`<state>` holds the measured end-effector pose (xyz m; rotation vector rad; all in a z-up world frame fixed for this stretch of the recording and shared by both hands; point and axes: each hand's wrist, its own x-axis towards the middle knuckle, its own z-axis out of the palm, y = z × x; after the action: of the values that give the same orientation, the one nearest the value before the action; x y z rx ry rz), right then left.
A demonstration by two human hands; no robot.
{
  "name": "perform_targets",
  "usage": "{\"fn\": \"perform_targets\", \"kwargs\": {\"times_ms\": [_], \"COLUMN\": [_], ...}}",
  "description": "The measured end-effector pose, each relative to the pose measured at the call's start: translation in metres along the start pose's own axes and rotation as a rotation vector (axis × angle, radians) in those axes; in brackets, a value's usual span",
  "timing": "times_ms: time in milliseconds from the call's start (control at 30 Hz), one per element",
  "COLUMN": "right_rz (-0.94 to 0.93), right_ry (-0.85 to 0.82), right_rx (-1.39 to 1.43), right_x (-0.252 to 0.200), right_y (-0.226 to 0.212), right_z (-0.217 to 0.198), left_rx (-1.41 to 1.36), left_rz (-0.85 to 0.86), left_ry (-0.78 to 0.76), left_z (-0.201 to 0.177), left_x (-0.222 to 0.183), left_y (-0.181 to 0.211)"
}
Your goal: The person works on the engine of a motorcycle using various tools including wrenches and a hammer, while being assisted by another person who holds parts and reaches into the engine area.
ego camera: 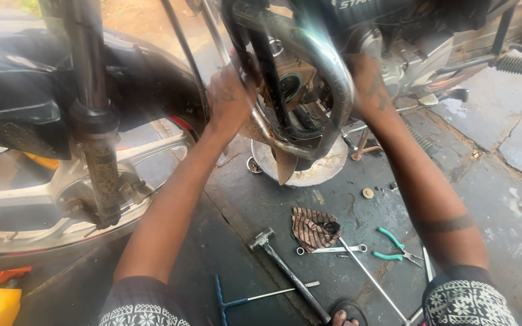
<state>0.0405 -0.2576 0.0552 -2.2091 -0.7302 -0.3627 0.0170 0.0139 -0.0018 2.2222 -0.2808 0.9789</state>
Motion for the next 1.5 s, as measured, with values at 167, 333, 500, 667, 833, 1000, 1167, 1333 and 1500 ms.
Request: {"fn": "perform_targets", "kwargs": {"times_ms": [167,333,500,667,833,1000,1167,1333,1500], "right_rz": [0.013,0.040,0.056,-0.018,-0.161,-0.213,-0.213,-0.203,-0.041], "right_ry": [0.063,0.121,0.307,0.338,0.307,0.404,0.315,0.173,0.090], "right_rx": [0.040,-0.002,-0.020,0.037,0.541,0.370,0.285,0.796,1.143], "right_x": [0.012,0.016,0.013,0.005,-0.012,-0.003,-0.008,-0.032,-0.043], "right_y": [0.001,0.003,0.001,-0.002,-0.013,0.008,0.023,0.042,0.065], "right_z": [0.007,0.004,0.007,0.023,0.057,0.055,0.069,0.068,0.084], "left_rx": [0.226,0.047,0.066,0.137,0.157,0.187,0.210,-0.423,-0.452], "left_rz": [0.058,-0.269,-0.007,-0.203,-0.202,-0.271,0.021,-0.164,-0.120], "left_ry": [-0.120,-0.466,-0.393,-0.565,-0.632,-0.643,0.052,-0.123,-0.227], "left_z": [0.004,-0.005,-0.002,-0.011,-0.011,0.005,0.038,0.025,0.021], "left_x": [0.002,0.018,0.024,0.032,0.036,0.033,-0.025,-0.041,-0.033], "left_y": [0.003,-0.002,-0.004,0.016,0.018,-0.005,-0.008,0.016,0.031]}}
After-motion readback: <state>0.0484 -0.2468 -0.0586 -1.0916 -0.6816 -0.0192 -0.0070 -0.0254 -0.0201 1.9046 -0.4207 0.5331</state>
